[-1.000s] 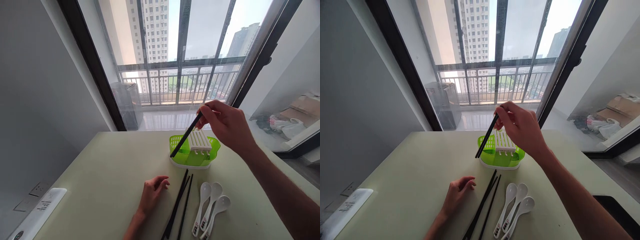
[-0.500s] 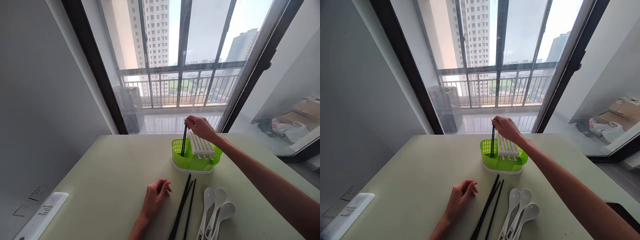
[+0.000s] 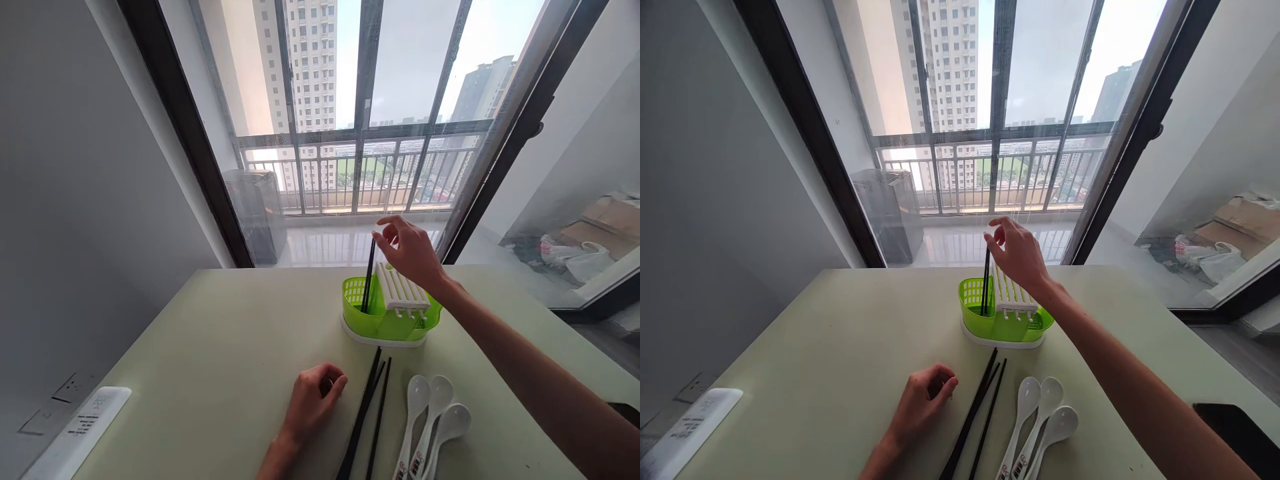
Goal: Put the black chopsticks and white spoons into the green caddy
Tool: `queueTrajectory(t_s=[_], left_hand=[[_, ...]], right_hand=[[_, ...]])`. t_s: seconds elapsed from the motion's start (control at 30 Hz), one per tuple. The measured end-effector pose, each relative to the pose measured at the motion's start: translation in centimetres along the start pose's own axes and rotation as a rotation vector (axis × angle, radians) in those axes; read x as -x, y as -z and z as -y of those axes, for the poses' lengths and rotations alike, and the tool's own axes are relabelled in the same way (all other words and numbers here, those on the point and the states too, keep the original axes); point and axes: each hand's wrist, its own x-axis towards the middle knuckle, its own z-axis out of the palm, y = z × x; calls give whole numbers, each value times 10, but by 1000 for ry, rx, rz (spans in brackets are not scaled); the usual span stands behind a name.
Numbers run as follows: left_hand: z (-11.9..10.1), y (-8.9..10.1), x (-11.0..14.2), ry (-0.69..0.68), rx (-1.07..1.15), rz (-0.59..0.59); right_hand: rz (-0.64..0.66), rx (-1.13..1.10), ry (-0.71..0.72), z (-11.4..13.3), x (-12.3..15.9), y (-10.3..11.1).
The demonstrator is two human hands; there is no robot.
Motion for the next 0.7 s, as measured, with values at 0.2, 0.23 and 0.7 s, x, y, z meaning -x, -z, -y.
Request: queueTrajectory(t_s=[0.2,0.23,0.7], left_hand=[[-4,-7,3,-236,-293,85],[-5,-8,4,-262,-328,91],[-56,-9,9,81,-684,331]], right_hand=[[-87,-177,74,67,32,30],[-78,-197,81,76,38,34],[386,-161,135,81,86,69]])
